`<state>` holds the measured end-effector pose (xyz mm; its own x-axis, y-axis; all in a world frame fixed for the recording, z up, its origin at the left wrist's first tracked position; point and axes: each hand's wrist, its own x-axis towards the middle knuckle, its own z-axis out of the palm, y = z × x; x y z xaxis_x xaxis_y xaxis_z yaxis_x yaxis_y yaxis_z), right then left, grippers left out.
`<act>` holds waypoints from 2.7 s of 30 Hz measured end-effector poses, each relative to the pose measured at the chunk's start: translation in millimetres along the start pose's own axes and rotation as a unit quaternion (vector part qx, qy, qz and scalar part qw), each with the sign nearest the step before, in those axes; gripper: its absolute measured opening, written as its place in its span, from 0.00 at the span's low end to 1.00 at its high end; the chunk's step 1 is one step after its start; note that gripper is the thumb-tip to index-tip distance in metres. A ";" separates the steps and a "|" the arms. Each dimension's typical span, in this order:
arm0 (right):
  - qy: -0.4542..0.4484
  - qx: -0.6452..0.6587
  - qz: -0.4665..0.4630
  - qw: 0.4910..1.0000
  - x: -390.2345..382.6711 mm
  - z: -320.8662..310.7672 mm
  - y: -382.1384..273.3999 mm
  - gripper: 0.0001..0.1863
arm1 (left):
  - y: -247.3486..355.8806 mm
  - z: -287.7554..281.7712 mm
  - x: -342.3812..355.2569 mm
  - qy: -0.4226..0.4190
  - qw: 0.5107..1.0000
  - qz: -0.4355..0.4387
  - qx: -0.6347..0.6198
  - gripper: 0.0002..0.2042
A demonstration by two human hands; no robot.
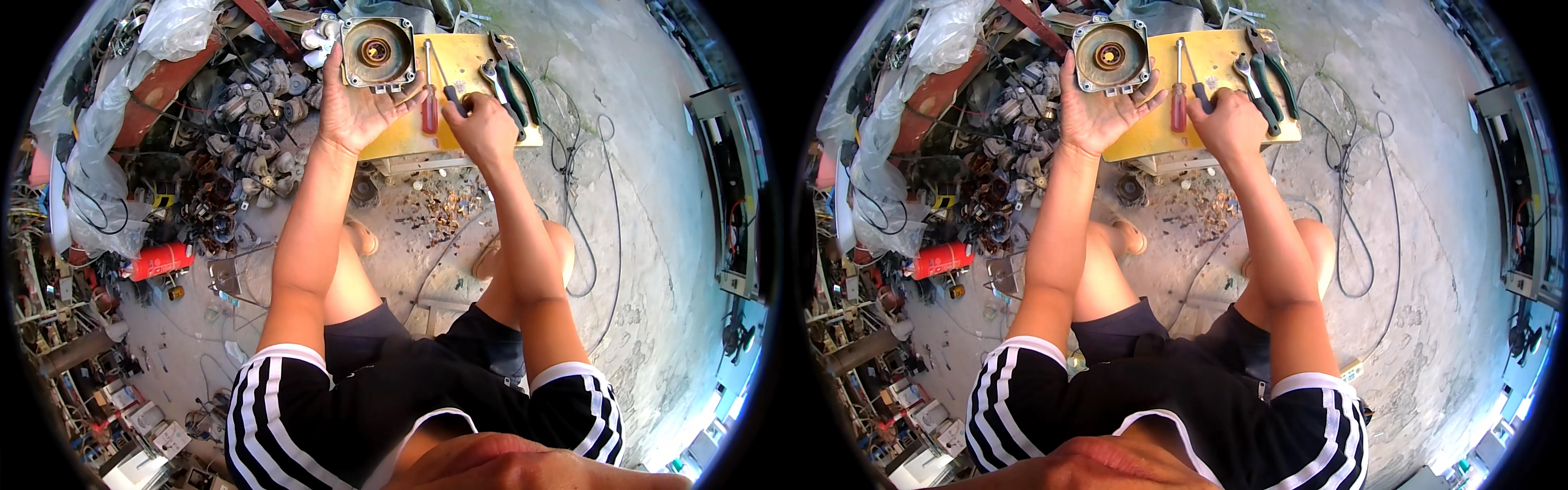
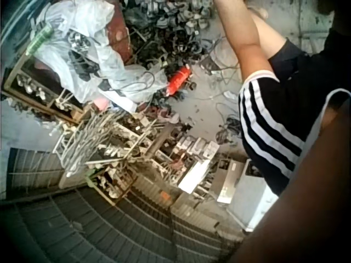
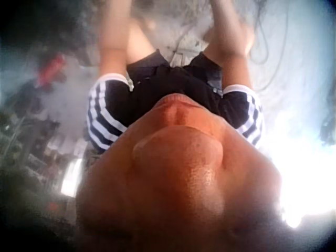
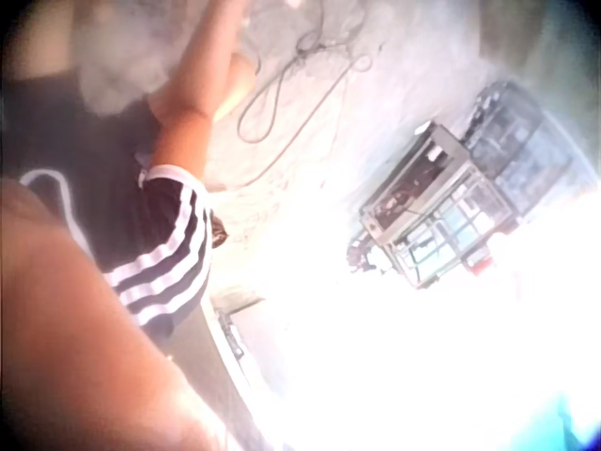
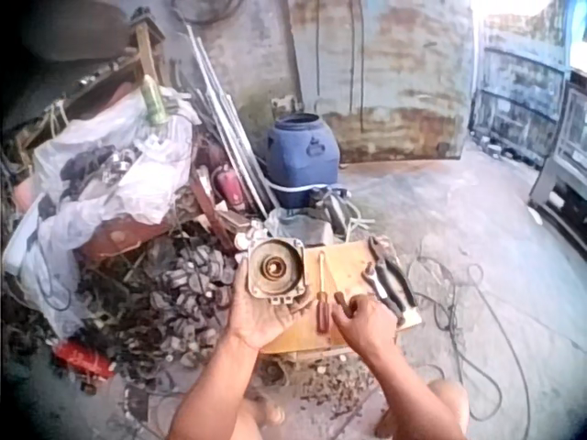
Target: The person disassembles and cleans a small metal motor or pump housing using a screwdriver, a pair of pliers, and by hand, removing small metal parts and checking internal components.
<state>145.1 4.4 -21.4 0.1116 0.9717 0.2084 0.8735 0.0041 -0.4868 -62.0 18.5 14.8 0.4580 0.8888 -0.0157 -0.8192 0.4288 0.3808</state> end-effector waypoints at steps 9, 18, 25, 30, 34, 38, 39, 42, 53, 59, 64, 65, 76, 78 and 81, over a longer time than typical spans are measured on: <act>-0.003 0.369 0.030 0.929 -3.9 -12.7 13.1 0.16 | 9.1 15.2 -1.7 0.039 0.998 0.045 0.016 0.37; -0.149 0.516 0.035 0.843 -39.9 -56.7 -4.8 0.20 | 25.8 -6.4 -3.7 0.024 0.996 0.040 0.080 0.41; -0.226 0.543 0.015 0.808 -49.5 -79.2 1.6 0.24 | 32.6 -7.6 0.1 0.021 0.995 0.080 0.062 0.43; -0.247 0.515 -0.003 0.821 -53.0 -81.3 6.5 0.24 | 23.4 1.0 9.1 0.068 0.988 0.118 0.076 0.38; -0.233 0.492 0.002 0.839 -54.4 -76.5 10.3 0.23 | 24.7 -3.2 14.4 0.004 0.994 0.089 0.055 0.40; -0.247 0.516 0.023 0.820 -52.6 -82.4 10.7 0.23 | 26.6 -16.7 18.1 -0.091 0.995 0.028 -0.021 0.43; -0.250 0.515 0.026 0.820 -52.2 -83.5 9.8 0.23 | 24.6 -15.2 18.7 -0.085 0.996 0.030 -0.011 0.43; -0.263 0.510 0.030 0.818 -51.1 -85.8 6.5 0.23 | 13.4 7.5 10.4 0.031 0.991 0.090 0.093 0.40; -0.269 0.517 0.031 0.812 -51.5 -76.6 -0.6 0.23 | 16.3 24.0 12.4 0.010 0.986 0.161 0.036 0.23; -0.275 0.553 0.055 0.784 -51.3 -73.1 -4.2 0.22 | 16.3 27.2 10.3 0.041 0.984 0.168 0.045 0.24; -0.315 0.602 0.131 0.722 -57.8 -67.9 -8.6 0.21 | 9.2 15.6 14.4 0.100 0.965 0.222 0.096 0.28; -0.322 0.612 0.150 0.707 -59.2 -68.7 -11.0 0.21 | 11.2 10.6 13.0 0.087 0.967 0.209 0.120 0.29; -0.480 0.797 0.214 0.297 -56.0 -69.3 -11.2 0.31 | 7.2 5.1 8.6 0.066 0.965 0.196 0.163 0.36; -0.471 0.792 0.232 0.313 -57.3 -68.0 -12.8 0.31 | 2.6 12.1 9.6 0.078 0.965 0.205 0.142 0.35; -0.464 0.807 0.245 0.272 -59.9 -62.0 -9.3 0.30 | 0.3 18.9 11.7 0.078 0.965 0.206 0.144 0.35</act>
<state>159.7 -68.5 23.3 -0.7946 0.5867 -0.1563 -0.5663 -0.8090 -0.1577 -50.4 26.0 32.1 0.0381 0.9974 0.0608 -0.7807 -0.0083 0.6248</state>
